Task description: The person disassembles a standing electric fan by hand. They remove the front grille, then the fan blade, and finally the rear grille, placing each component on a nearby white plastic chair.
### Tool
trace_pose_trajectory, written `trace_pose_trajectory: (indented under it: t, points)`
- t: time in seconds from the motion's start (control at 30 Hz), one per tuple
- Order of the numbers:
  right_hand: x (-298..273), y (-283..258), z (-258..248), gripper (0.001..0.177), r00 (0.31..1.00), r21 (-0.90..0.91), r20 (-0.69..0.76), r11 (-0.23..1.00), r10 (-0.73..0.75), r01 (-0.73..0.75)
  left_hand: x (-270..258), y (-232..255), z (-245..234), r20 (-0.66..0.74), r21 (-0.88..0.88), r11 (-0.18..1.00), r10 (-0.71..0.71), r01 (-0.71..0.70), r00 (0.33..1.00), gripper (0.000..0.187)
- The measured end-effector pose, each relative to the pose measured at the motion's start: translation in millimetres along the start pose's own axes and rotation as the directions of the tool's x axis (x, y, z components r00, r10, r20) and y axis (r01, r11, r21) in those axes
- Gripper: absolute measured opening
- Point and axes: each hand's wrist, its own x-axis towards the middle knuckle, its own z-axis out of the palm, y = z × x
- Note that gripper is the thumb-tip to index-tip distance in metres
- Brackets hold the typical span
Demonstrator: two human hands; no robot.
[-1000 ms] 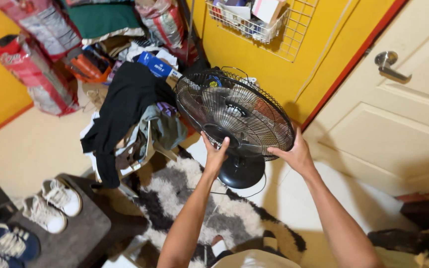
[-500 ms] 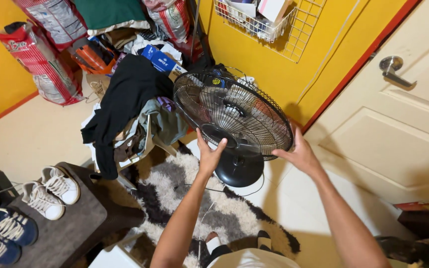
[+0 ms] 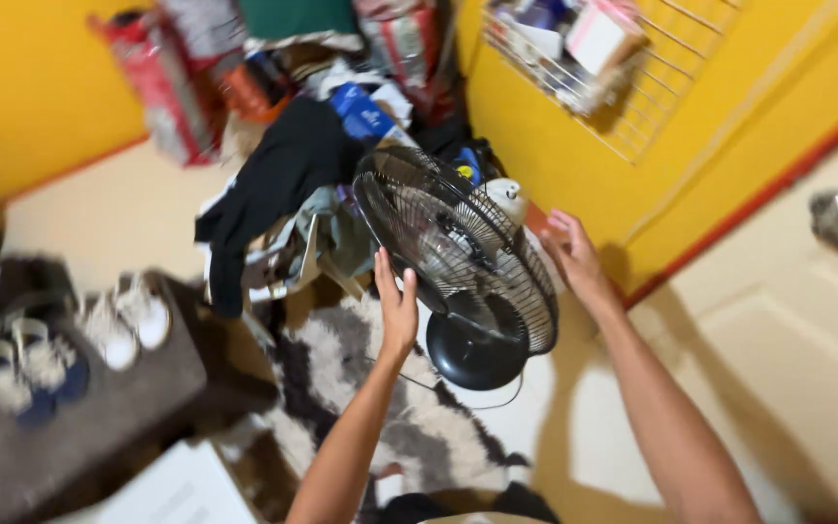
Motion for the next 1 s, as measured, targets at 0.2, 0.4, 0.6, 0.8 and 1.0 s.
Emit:
trace_pose_trajectory:
  t: [0.2, 0.4, 0.6, 0.8, 1.0]
  points:
    - [48.4, 13.5, 13.0, 0.087, 0.978, 0.053, 0.134, 0.987, -0.16, 0.154, -11.4, 7.3, 26.3, -0.208, -0.11, 0.974, -0.216, 0.196, 0.954, 0.074]
    - [79.4, 0.1, 33.8, 0.103, 0.97, -0.066, 0.134, 0.974, -0.205, 0.215, -21.7, 15.7, 35.4, -0.318, -0.211, 0.944, -0.31, 0.252, 0.896, 0.076]
    - [74.5, -15.2, 38.3, 0.108, 0.957, -0.044, 0.179, 0.969, -0.23, 0.241, -35.5, 31.8, 41.4, -0.3, -0.141, 0.965, -0.254, 0.221, 0.92, 0.075]
    - [97.6, -1.0, 48.2, 0.103, 0.874, -0.142, 0.252, 0.878, -0.415, 0.457, -37.6, 55.6, 40.8, -0.196, -0.251, 0.911, -0.378, 0.327, 0.905, 0.093]
    - [118.5, 13.0, 61.7, 0.113, 0.817, -0.044, 0.334, 0.858, -0.469, 0.511, -34.3, 65.6, 58.0, -0.271, -0.273, 0.907, -0.392, 0.32, 0.879, 0.1]
